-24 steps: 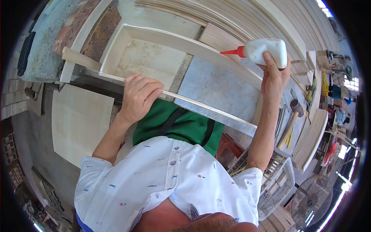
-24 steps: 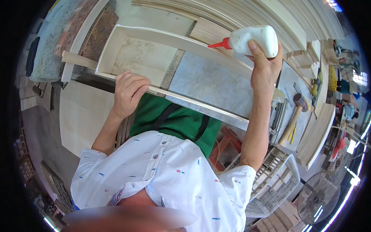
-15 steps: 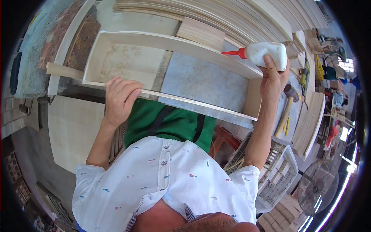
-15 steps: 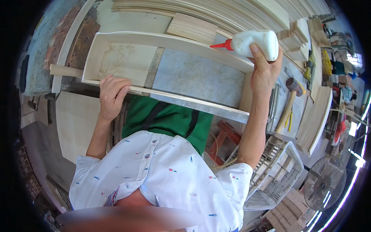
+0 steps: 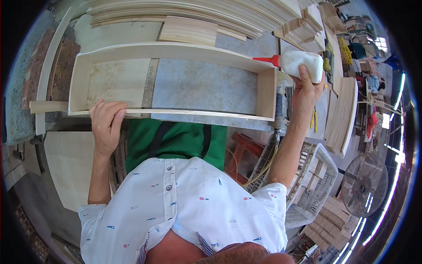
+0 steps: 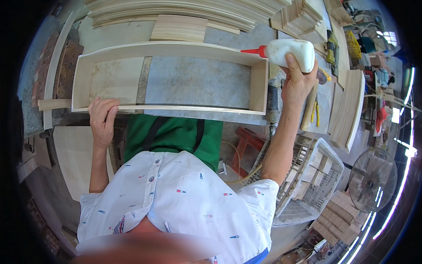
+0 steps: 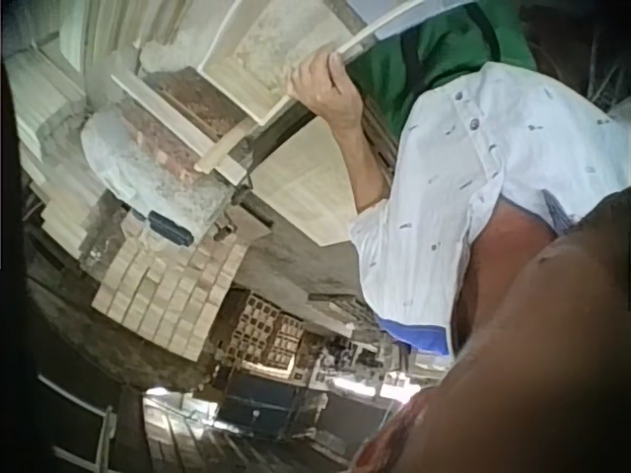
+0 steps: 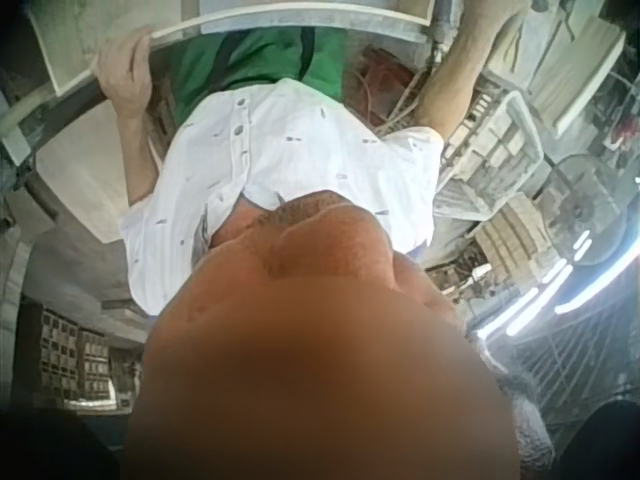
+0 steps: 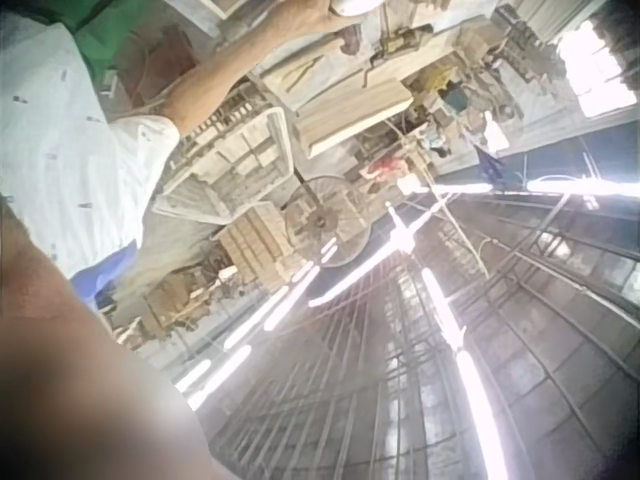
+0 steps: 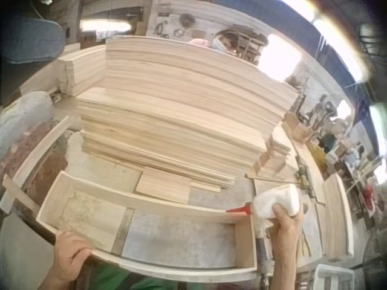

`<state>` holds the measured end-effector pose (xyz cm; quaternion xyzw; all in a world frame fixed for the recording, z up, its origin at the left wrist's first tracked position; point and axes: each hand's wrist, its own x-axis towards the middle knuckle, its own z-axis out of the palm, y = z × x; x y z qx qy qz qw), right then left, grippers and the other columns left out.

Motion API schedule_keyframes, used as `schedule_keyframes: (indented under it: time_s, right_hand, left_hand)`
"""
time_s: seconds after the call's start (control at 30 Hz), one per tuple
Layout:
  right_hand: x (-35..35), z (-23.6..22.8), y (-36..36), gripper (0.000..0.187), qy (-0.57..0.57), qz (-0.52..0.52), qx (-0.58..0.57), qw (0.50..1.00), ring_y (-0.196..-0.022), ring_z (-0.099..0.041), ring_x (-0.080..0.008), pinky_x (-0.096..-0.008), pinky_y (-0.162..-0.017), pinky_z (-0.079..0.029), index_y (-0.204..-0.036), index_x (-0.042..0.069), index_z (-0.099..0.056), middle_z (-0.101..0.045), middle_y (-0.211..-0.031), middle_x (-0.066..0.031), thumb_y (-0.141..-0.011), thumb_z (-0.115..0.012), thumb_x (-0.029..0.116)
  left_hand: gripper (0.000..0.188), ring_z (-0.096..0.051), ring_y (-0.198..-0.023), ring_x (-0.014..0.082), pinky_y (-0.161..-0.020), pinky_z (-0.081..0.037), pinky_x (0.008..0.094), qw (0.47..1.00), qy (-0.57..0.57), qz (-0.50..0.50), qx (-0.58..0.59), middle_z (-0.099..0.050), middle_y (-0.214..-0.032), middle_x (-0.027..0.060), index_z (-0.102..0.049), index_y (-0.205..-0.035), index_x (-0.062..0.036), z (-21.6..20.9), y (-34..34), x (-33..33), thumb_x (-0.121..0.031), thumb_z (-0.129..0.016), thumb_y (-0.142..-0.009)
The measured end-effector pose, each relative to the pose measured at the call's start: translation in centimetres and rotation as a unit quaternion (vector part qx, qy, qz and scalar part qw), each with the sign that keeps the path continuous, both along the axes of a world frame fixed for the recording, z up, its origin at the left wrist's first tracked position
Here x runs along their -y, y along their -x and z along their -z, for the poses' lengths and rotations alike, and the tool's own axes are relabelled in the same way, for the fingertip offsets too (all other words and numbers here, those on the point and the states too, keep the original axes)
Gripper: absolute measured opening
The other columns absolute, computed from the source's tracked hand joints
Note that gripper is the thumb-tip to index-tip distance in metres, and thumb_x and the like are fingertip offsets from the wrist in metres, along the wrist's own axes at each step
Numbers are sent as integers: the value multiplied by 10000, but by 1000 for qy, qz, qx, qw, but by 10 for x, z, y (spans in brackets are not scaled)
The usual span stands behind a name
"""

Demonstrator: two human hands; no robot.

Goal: Assembling wooden boxes by applying glue to joints and securing them with a pneumatic nail gun and a mallet.

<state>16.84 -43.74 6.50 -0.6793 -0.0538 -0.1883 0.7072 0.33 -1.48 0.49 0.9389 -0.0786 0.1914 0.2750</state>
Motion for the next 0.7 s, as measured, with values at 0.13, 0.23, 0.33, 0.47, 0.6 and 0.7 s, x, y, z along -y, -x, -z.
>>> schedule_keyframes:
  time_s: [0.13, 0.23, 0.33, 0.47, 0.6, 0.7]
  right_hand:
    - [19, 1, 3, 411, -23, 18, 3, 1000, -966, -625, -210, -337, -735, -594, -1176, 27, -486, -593, -1088, -103, -820, -689, 39]
    - [30, 3, 4, 395, -25, 34, 11, 999, -964, -628, -217, -351, -736, -599, -1167, 29, -486, -594, -1085, -109, -825, -683, 43]
    - [40, 4, 4, 376, -24, 54, 19, 998, -957, -635, -226, -367, -719, -605, -1152, 31, -485, -597, -1080, -119, -830, -679, 52]
    - [52, 5, 5, 365, -17, 71, 28, 997, -947, -645, -250, -379, -683, -613, -1135, 31, -478, -600, -1074, -134, -832, -679, 67]
    - [58, 5, 6, 374, -16, 88, 23, 996, -936, -649, -266, -391, -677, -615, -1138, 27, -473, -599, -1068, -140, -831, -680, 75]
    - [60, 5, 9, 384, -15, 87, 23, 996, -924, -652, -271, -403, -684, -615, -1147, 27, -467, -597, -1061, -139, -831, -680, 78]
  left_hand:
    - [80, -584, -888, 230, -982, -345, 443, 1000, 2, 1, -5, -645, -907, 49, -635, -911, -65, 0, 1, 1, -120, -584, -881]
    - [89, -585, -898, 231, -990, -341, 444, 1000, 3, 1, -5, -647, -916, 52, -634, -915, -62, 1, 1, 2, -126, -578, -889]
    - [98, -585, -904, 233, -994, -338, 446, 1000, -5, 1, -5, -648, -924, 57, -635, -923, -59, 1, 1, 1, -129, -574, -893]
    - [105, -584, -907, 236, -1000, -335, 449, 1000, -4, 0, -12, -648, -926, 60, -635, -930, -56, 1, 1, 1, -131, -571, -895]
    - [111, -581, -916, 238, -1008, -331, 450, 1000, -5, 0, -16, -647, -933, 59, -632, -939, -57, 2, 2, 1, -137, -565, -900]
    - [113, -579, -922, 236, -1013, -330, 449, 1000, -5, -1, -15, -645, -935, 57, -629, -943, -57, 2, 2, 1, -138, -561, -903]
